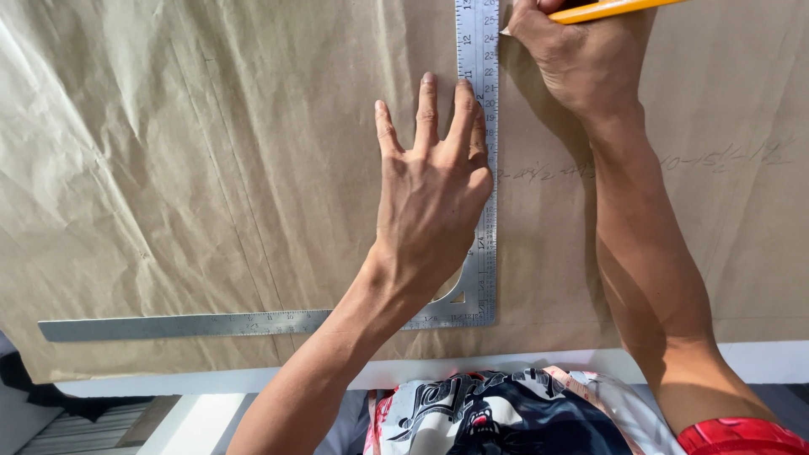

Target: The person uses a metal L-square ruler and a yellow pencil to draw straight lines and measure distances on a large sheet of brown paper. They repeatedly reposition the ruler to create a grid-like pattern of vertical and horizontal lines across the paper surface.

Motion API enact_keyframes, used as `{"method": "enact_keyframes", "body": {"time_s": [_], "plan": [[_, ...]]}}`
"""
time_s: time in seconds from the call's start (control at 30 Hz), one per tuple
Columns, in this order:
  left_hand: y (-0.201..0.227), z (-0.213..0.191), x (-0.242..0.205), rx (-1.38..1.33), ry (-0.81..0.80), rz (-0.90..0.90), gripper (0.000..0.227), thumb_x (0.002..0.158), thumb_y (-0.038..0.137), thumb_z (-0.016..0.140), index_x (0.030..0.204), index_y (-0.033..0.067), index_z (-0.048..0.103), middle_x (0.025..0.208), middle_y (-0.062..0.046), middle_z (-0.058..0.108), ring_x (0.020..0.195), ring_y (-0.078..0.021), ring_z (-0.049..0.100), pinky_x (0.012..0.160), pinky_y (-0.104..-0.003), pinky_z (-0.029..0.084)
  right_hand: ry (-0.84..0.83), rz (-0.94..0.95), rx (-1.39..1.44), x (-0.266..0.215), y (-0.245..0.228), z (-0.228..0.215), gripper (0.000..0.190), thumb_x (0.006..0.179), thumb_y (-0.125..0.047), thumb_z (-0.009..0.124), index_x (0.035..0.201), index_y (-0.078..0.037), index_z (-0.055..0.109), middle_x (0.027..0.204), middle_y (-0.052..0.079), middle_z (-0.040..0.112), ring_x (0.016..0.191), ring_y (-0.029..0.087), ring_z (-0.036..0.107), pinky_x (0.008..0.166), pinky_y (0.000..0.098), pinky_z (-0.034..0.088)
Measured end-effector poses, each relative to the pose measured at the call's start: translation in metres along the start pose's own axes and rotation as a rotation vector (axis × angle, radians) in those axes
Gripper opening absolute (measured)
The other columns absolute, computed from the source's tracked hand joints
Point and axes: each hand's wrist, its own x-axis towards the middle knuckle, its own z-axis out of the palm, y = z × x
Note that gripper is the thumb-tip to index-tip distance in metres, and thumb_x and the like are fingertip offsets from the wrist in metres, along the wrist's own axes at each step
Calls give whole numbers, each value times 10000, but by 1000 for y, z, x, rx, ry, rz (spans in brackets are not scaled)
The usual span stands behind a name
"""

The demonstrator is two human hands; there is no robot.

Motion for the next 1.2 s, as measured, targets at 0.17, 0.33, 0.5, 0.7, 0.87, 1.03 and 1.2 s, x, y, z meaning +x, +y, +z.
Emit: {"method": "enact_keyframes", "body": {"time_s": [0.17, 0.33, 0.5, 0.7, 0.87, 1.03, 1.2], "plan": [[4, 6, 1, 32, 21, -17, 178, 849, 76, 731, 1010, 41, 797, 1424, -232, 516, 1376, -521, 461, 1030, -807, 425, 28, 101, -56, -6, 12, 9, 333, 997, 133, 827, 835, -33, 587, 807, 37, 620, 772, 159, 620, 817, 328, 534], [5, 12, 3, 59, 64, -21, 62, 824, 76, 756, 803, 119, 796, 1388, -222, 528, 1350, -523, 494, 997, -812, 434, -13, 284, 36, 5, 8, 20, 300, 1014, 85, 815, 866, -54, 593, 832, 32, 639, 778, 122, 643, 735, 242, 535], [4, 13, 4, 90, -33, -19, 247, 581, 109, 882, 793, 197, 789, 1429, -196, 490, 1375, -507, 467, 985, -824, 427, 8, -64, -778, 18, -18, 12, 413, 804, -84, 773, 687, -174, 388, 641, -44, 355, 696, 204, 409, 817, 386, 367], [2, 23, 3, 146, 3, -17, 637, 445, 159, 913, 1069, 121, 791, 1376, -145, 497, 1355, -465, 476, 952, -808, 469, 280, 315, -297, -27, -103, -94, 306, 973, 157, 780, 901, 32, 510, 864, 111, 475, 763, 218, 387, 707, 381, 339], [-1, 25, 5, 158, 6, 7, 678, 456, 121, 878, 1125, 103, 770, 1361, -142, 493, 1343, -472, 476, 925, -818, 477, 463, 391, -83, -97, -62, -126, 368, 1155, -9, 861, 994, 49, 536, 934, 131, 511, 815, 211, 532, 770, 347, 462], [-6, 31, 13, 150, -90, 14, 743, 453, 88, 876, 1181, 62, 728, 1352, -147, 470, 1363, -494, 447, 910, -849, 454, 437, 471, 218, -98, -68, -104, 462, 1043, -328, 886, 1026, -18, 544, 822, 102, 585, 639, 153, 572, 538, 256, 388], [-5, 40, 7, 225, 3, 27, 797, 471, 221, 915, 1214, 24, 707, 1355, -116, 478, 1282, -417, 460, 847, -807, 518, 310, 278, -32, -150, -106, -115, 298, 1180, -164, 635, 1160, 132, 662, 1119, 237, 654, 878, 263, 596, 817, 360, 473]]}}
